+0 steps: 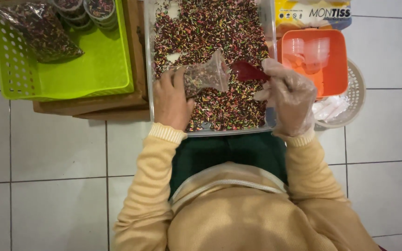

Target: Filling small plastic bags with decorative sprinkles using a scoop

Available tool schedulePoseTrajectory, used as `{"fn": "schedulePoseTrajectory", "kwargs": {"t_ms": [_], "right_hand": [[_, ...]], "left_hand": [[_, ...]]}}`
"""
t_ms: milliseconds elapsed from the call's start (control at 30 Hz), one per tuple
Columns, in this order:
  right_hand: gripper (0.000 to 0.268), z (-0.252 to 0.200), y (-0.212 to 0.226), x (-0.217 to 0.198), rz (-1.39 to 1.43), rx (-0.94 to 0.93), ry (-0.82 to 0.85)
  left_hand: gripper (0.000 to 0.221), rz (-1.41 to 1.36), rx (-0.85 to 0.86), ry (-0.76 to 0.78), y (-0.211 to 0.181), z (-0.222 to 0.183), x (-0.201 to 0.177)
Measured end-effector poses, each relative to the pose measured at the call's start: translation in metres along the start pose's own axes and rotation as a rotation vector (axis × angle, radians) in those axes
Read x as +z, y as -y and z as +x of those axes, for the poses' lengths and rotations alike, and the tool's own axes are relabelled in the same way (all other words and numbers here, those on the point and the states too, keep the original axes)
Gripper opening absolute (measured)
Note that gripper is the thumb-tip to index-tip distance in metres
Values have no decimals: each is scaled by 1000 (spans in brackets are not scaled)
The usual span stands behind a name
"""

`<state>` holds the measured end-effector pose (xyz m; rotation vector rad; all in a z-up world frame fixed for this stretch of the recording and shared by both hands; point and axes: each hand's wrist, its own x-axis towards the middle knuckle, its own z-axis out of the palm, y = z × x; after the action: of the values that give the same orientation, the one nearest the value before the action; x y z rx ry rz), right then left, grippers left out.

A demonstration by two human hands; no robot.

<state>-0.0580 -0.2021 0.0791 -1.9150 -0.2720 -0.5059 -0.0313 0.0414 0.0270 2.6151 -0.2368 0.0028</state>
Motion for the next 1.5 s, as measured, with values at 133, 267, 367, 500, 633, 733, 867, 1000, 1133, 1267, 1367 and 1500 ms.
{"fn": "schedulePoseTrajectory", "kwargs": {"t_ms": [133,267,367,500,633,733,867,1000,1133,1267,1367,1500], "right_hand": [[11,0,-19,-10,54,74,-38],[8,2,11,-7,-2,33,-88],[10,3,27,-1,-89,-68,-25],[14,6,26,-3,-224,-209,72],[11,10,3,-12,-161,-208,82],[10,6,-16,-12,-190,-212,33],[12,-3,-53,-13,82,-88,84],[12,-6,-57,-10,275,-35,44],[12,2,-12,-11,207,-16,7],[8,8,12,-9,-37,-232,115],[13,6,-20,-11,10,-235,79],[13,5,-27,-12,-23,-194,86]], "left_hand": [[77,9,35,59,-14,5,-15],[85,-18,183,125,-23,15,-18],[93,0,236,186,-32,27,-13],[100,19,175,253,-35,23,-24],[97,-147,141,290,-32,12,-50],[99,-272,145,353,-32,-1,-76],[103,-433,141,439,-33,-10,-102],[100,-390,90,379,-34,-5,-87],[104,-334,108,304,-36,17,-48],[116,-213,132,219,-30,36,-3],[114,-146,152,199,-34,40,9],[101,-97,219,146,-33,43,21]]}}
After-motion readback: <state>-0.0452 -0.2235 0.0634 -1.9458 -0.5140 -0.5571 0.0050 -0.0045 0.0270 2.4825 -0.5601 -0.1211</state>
